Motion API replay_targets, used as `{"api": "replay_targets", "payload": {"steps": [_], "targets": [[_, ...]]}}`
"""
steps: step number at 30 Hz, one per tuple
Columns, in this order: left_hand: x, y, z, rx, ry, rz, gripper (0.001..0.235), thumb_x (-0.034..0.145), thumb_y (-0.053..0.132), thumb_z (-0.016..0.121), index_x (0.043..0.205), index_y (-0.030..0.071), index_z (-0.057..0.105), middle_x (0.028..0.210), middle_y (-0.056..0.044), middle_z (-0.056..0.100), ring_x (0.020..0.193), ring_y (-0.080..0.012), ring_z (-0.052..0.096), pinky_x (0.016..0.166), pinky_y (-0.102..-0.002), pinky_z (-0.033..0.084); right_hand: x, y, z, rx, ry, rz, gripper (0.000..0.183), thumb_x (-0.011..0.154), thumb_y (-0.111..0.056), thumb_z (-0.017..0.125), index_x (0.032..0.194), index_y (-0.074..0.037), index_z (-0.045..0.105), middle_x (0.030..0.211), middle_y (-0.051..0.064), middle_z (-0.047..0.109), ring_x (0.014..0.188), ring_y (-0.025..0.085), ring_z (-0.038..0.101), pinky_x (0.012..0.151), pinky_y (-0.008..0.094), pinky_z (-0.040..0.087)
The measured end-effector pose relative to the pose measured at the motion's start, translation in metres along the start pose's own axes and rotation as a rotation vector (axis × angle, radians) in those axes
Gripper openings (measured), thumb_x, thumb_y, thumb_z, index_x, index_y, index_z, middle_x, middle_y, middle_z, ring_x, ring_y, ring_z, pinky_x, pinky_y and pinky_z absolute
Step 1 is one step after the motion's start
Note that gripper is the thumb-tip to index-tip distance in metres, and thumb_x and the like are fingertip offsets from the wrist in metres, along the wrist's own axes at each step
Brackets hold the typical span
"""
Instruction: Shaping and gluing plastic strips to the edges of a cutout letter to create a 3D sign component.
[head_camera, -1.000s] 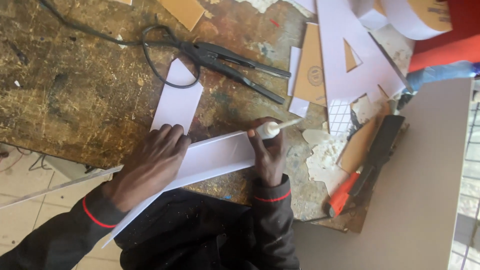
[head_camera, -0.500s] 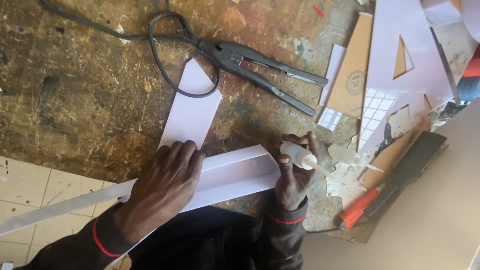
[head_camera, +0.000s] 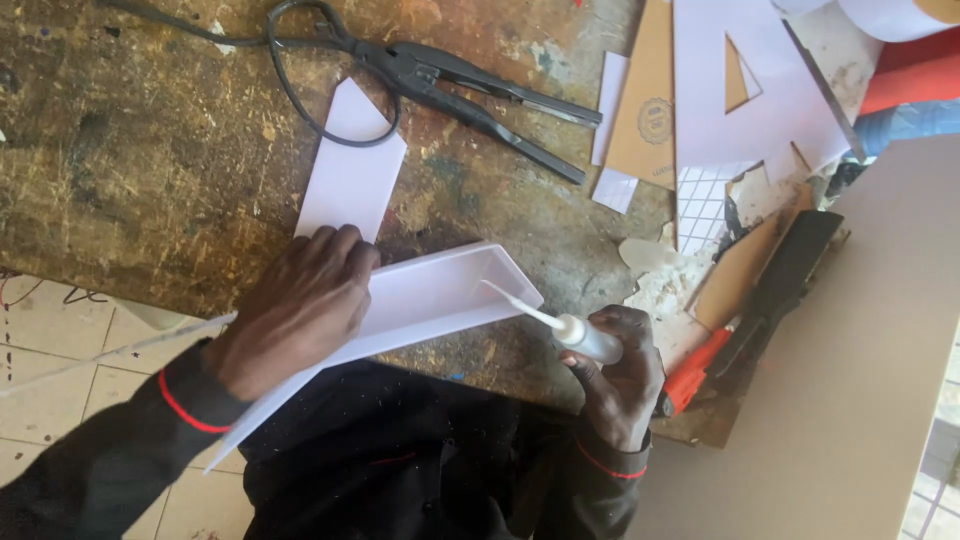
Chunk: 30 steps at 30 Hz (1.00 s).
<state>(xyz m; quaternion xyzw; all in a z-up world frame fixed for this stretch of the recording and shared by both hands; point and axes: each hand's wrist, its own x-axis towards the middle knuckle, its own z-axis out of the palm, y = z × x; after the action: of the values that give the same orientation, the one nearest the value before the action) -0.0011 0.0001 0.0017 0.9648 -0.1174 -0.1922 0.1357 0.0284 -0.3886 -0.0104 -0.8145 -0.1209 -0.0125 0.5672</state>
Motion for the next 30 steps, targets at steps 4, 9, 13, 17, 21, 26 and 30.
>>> {"api": "replay_targets", "payload": {"steps": [4,9,13,17,21,26,30], "targets": [[-0.002,0.007,-0.003,-0.030,-0.019,-0.034,0.023,0.105,0.012,0.056,0.115,0.001,0.073,0.100,-0.013,0.067,0.100,-0.0314,0.071,0.081,-0.042,0.058,-0.008,-0.024,0.004,-0.179,-0.028,0.001,0.050,0.082,-0.020,0.101,0.121,0.000,0.078,0.116,0.019,0.073,0.111,0.034,0.074,0.098,0.044,0.055],[-0.003,0.004,0.010,0.041,0.077,-0.014,0.020,0.100,0.014,0.065,0.114,0.001,0.072,0.104,-0.012,0.069,0.104,-0.0327,0.074,0.080,-0.046,0.061,-0.002,-0.049,0.021,-0.311,-0.044,-0.038,0.048,0.082,-0.015,0.103,0.125,-0.005,0.083,0.110,0.017,0.075,0.088,0.032,0.076,0.070,0.039,0.064],[-0.006,0.003,0.006,0.002,0.093,-0.024,0.020,0.101,0.012,0.063,0.115,0.002,0.073,0.104,-0.012,0.070,0.104,-0.0332,0.074,0.079,-0.046,0.061,-0.004,-0.053,0.037,-0.258,-0.036,-0.104,0.044,0.084,-0.010,0.101,0.123,-0.005,0.083,0.111,0.017,0.077,0.089,0.032,0.077,0.067,0.038,0.063],[-0.006,0.001,0.010,-0.014,0.082,-0.034,0.019,0.101,0.012,0.062,0.117,0.005,0.071,0.106,-0.011,0.070,0.109,-0.0321,0.074,0.083,-0.047,0.063,-0.009,-0.051,0.044,-0.258,-0.010,-0.089,0.043,0.085,-0.016,0.102,0.124,-0.010,0.084,0.111,0.015,0.078,0.077,0.031,0.074,0.064,0.039,0.062],[-0.005,0.001,0.011,-0.072,0.071,-0.053,0.023,0.099,0.009,0.061,0.119,0.006,0.070,0.107,-0.010,0.070,0.110,-0.0318,0.074,0.081,-0.045,0.063,-0.015,-0.052,0.038,-0.257,0.061,-0.095,0.043,0.085,-0.018,0.102,0.124,-0.010,0.085,0.110,0.017,0.078,0.076,0.032,0.074,0.062,0.038,0.061],[0.000,-0.010,0.037,-0.033,0.129,-0.030,0.024,0.098,0.007,0.062,0.122,0.009,0.066,0.113,-0.009,0.068,0.108,-0.0310,0.069,0.082,-0.048,0.061,-0.021,-0.048,0.024,-0.315,0.098,-0.112,0.039,0.089,-0.022,0.097,0.123,-0.010,0.083,0.116,0.013,0.076,0.095,0.028,0.073,0.066,0.035,0.061],[0.004,-0.019,0.060,-0.011,0.151,-0.017,0.027,0.098,0.009,0.062,0.125,0.011,0.060,0.122,-0.008,0.061,0.111,-0.0289,0.059,0.086,-0.050,0.058,-0.024,-0.048,0.033,-0.318,0.042,-0.121,0.036,0.092,-0.021,0.093,0.124,-0.011,0.078,0.124,0.012,0.070,0.112,0.027,0.073,0.056,0.030,0.066]]}}
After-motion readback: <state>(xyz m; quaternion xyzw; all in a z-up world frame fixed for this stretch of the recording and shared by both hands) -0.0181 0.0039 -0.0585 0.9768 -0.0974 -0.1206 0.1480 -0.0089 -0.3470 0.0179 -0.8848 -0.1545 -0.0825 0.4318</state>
